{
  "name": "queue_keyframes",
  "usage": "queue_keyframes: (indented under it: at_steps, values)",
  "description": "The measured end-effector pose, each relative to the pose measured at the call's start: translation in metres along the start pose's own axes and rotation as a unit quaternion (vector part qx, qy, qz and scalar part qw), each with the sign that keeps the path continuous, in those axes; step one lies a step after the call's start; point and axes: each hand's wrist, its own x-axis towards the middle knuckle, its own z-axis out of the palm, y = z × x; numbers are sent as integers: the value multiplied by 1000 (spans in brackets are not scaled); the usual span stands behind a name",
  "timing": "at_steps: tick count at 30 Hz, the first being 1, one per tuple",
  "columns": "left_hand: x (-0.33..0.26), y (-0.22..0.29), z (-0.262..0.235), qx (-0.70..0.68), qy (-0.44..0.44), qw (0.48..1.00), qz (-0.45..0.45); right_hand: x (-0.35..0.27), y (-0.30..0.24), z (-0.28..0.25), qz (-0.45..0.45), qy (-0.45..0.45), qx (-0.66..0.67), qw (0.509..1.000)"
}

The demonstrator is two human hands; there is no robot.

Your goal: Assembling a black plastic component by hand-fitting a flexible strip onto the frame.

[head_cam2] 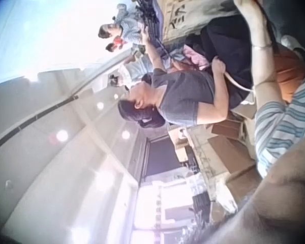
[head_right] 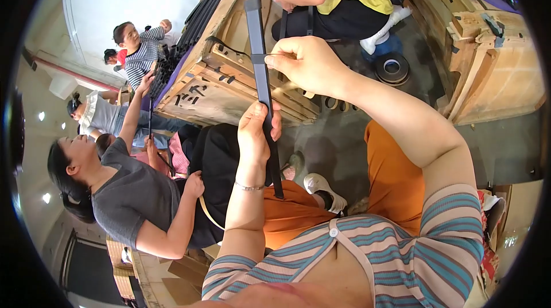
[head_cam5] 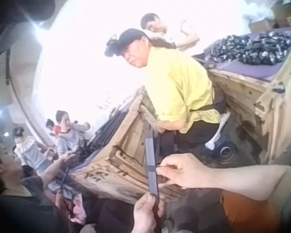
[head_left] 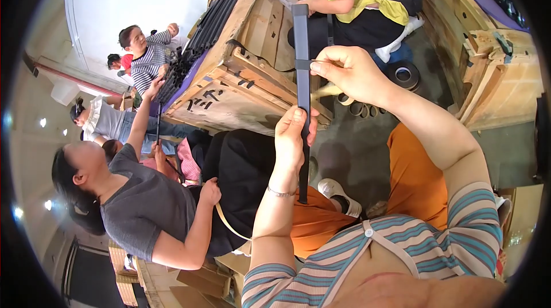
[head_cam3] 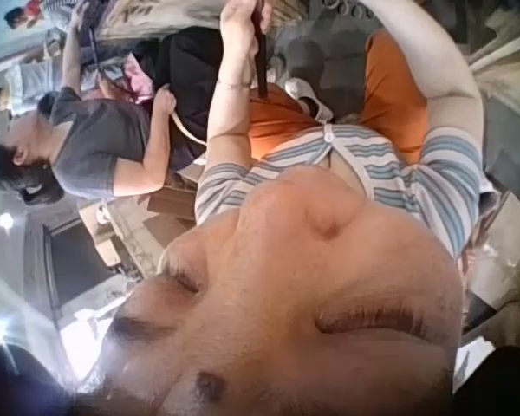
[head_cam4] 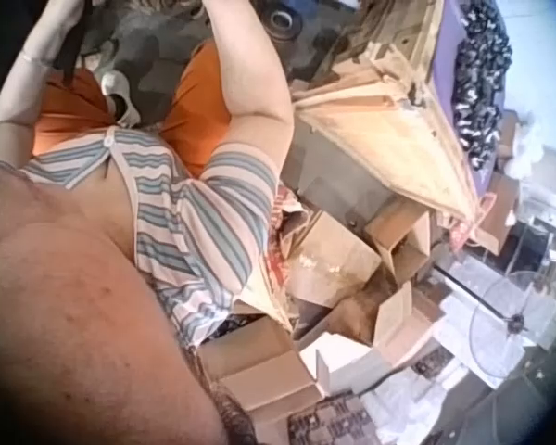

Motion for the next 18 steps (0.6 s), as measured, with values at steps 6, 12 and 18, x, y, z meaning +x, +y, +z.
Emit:
queue_keyframes:
  at_steps: [6,12,18]
  values:
    - [-6,5,10,-46,-95,994,20,-11,4,-11,-98,-32,88,991]
    - [-8,7,33,-105,-71,992,20,-11,3,-15,-152,-11,75,985]
    - [-2,2,40,16,-32,990,140,-14,-5,-7,-158,6,73,985]
